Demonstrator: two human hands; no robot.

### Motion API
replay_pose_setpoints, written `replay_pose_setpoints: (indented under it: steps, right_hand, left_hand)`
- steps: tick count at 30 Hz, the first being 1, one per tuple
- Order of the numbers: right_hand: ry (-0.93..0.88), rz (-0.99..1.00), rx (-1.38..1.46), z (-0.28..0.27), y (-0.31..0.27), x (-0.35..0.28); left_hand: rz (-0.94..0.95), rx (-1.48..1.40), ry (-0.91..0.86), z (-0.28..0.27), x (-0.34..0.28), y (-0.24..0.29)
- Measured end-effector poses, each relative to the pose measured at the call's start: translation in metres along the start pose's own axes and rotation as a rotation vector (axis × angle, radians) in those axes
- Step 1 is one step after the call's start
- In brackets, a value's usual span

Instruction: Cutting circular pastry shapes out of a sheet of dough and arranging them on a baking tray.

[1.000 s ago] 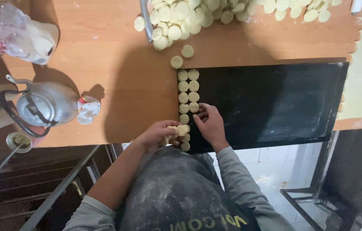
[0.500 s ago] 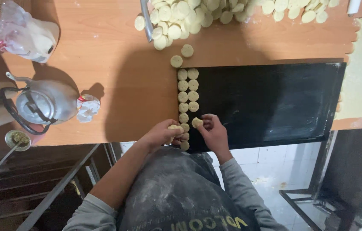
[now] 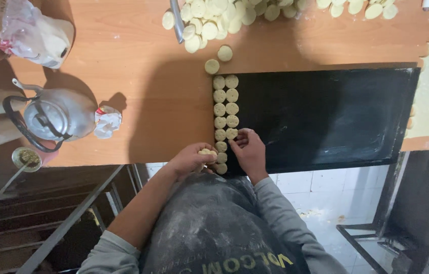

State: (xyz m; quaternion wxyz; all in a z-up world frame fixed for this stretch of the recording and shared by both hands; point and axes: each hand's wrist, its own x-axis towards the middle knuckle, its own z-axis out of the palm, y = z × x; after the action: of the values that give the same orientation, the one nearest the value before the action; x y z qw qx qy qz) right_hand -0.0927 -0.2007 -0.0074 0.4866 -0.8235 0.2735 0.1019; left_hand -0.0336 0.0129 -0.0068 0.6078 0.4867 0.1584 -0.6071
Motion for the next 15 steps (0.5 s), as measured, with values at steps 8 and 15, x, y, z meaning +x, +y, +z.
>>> replay_pose_setpoints:
  steps: [8,15]
  right_hand:
    - [0.055,-0.023,-0.091,-0.007,-0.008,-0.013]
    - [-0.345,-0.110,-0.144,-0.023,-0.004,-0.034]
  left_hand:
    - [0.015,-0.106,-0.060,0.014,-0.008,0.016]
    - [0.063,0.020,-0.104,0.020,0.002,0.007]
